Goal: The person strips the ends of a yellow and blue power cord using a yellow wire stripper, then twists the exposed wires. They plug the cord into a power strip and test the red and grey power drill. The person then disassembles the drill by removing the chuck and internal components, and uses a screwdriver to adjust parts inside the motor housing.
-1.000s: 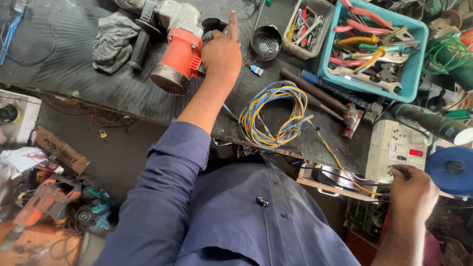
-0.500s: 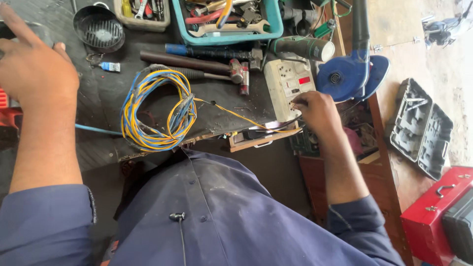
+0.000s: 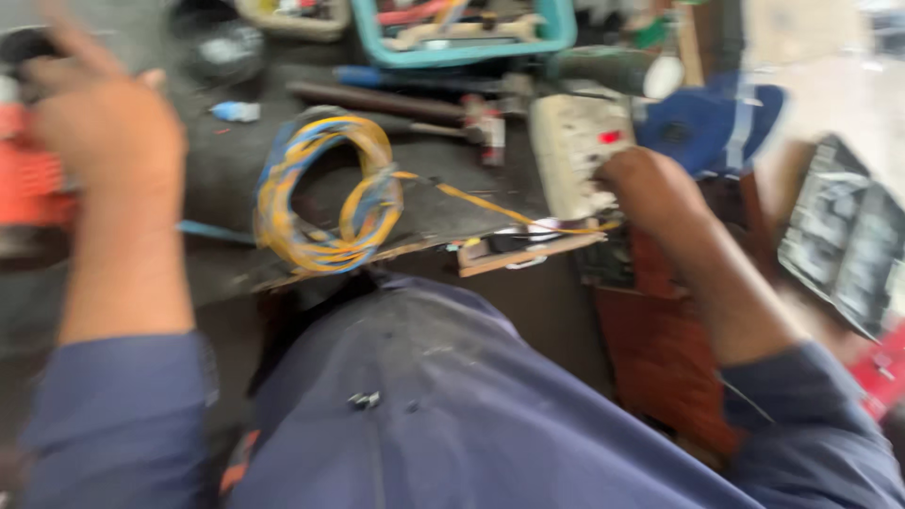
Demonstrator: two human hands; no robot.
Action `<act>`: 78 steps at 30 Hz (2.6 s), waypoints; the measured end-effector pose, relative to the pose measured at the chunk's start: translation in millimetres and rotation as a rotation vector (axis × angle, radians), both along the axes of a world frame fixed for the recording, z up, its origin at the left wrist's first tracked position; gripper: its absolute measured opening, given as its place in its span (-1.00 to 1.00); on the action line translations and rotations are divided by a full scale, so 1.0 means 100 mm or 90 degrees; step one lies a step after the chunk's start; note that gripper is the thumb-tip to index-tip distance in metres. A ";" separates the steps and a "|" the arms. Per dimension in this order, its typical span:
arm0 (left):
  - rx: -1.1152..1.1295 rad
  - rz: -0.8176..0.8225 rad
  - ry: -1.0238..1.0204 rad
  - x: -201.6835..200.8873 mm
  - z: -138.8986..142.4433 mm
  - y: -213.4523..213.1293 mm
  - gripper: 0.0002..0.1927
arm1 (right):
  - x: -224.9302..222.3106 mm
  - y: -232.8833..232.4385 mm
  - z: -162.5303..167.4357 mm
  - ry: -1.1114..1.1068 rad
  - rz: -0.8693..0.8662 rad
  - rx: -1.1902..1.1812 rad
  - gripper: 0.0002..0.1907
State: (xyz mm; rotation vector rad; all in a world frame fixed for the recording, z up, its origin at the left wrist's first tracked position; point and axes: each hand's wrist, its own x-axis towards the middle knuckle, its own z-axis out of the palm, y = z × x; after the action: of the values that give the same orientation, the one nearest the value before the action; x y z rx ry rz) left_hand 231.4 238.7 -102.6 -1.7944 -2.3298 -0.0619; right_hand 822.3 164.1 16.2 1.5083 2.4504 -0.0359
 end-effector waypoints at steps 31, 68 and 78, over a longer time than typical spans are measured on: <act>-0.134 0.332 -0.297 -0.11 1.04 0.39 -0.24 | -0.30 0.42 -0.24 -0.110 0.127 -0.041 -0.73; -0.481 0.208 -0.186 -0.26 1.28 0.62 0.25 | -1.17 0.25 0.57 -0.097 -0.121 0.025 -0.72; -0.409 0.149 -0.244 -0.17 0.90 0.69 0.32 | -2.36 -0.24 1.00 0.296 -0.050 0.255 -0.77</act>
State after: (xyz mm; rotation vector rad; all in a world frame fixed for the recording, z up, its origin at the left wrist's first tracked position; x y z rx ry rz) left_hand 213.9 308.1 -12.8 -1.8663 -3.0785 0.4692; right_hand 586.5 140.2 115.7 1.9482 2.8866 0.1079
